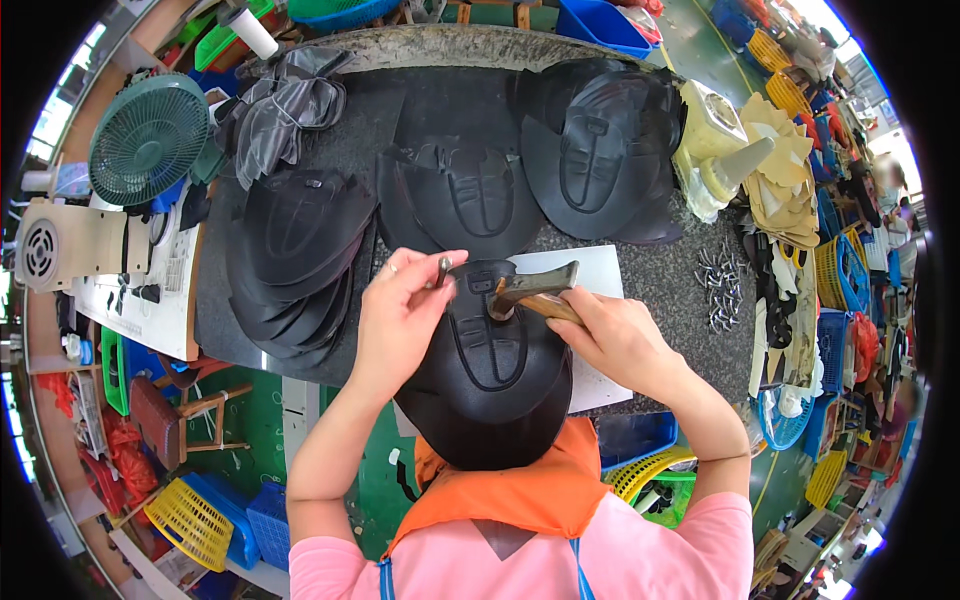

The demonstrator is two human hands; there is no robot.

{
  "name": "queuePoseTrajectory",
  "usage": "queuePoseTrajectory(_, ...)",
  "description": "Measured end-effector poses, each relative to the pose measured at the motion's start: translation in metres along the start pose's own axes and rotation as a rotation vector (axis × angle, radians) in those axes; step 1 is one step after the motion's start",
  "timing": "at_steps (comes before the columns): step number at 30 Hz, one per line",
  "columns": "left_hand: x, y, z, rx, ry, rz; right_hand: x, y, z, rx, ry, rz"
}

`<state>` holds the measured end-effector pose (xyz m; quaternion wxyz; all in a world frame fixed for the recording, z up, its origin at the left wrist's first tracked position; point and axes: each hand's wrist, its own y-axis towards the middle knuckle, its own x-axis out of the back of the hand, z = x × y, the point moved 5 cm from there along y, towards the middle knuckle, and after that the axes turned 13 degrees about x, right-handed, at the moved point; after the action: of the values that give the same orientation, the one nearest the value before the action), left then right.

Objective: Hammer shoe parts together to assemble a shoe

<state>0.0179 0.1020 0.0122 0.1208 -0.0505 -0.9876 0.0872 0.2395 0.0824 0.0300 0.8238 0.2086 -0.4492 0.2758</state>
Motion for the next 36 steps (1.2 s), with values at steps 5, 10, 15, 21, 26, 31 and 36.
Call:
queuePoseTrajectory(5, -0.019, 0.02, 0.038, 0.206, -0.325, 0.029, -0.007, -0.003, -0.003, -0.003, 0.02, 0.038)
queuePoseTrajectory(10, -0.023, 0.016, 0.047, 0.195, -0.299, 0.011, -0.008, -0.005, -0.006, -0.004, 0.048, 0.034)
queuePoseTrajectory(15, -0.022, 0.016, 0.05, 0.179, -0.339, 0.007, -0.004, -0.003, -0.004, -0.009, 0.057, 0.056)
queuePoseTrajectory(21, -0.024, 0.014, 0.042, 0.174, -0.272, 0.002, 0.018, 0.005, 0.001, -0.004, 0.018, 0.112)
queuePoseTrajectory(26, -0.022, 0.01, 0.042, 0.071, -0.071, -0.045, 0.059, 0.017, 0.018, 0.111, 0.185, -0.181)
queuePoseTrajectory(31, -0.032, 0.006, 0.018, -0.346, 0.423, -0.097, 0.044, 0.024, 0.026, 0.081, -0.137, 0.068)
queuePoseTrajectory(36, -0.028, 0.023, 0.046, 0.183, -0.418, 0.104, 0.054, 0.016, 0.02, 0.089, -0.062, -0.074)
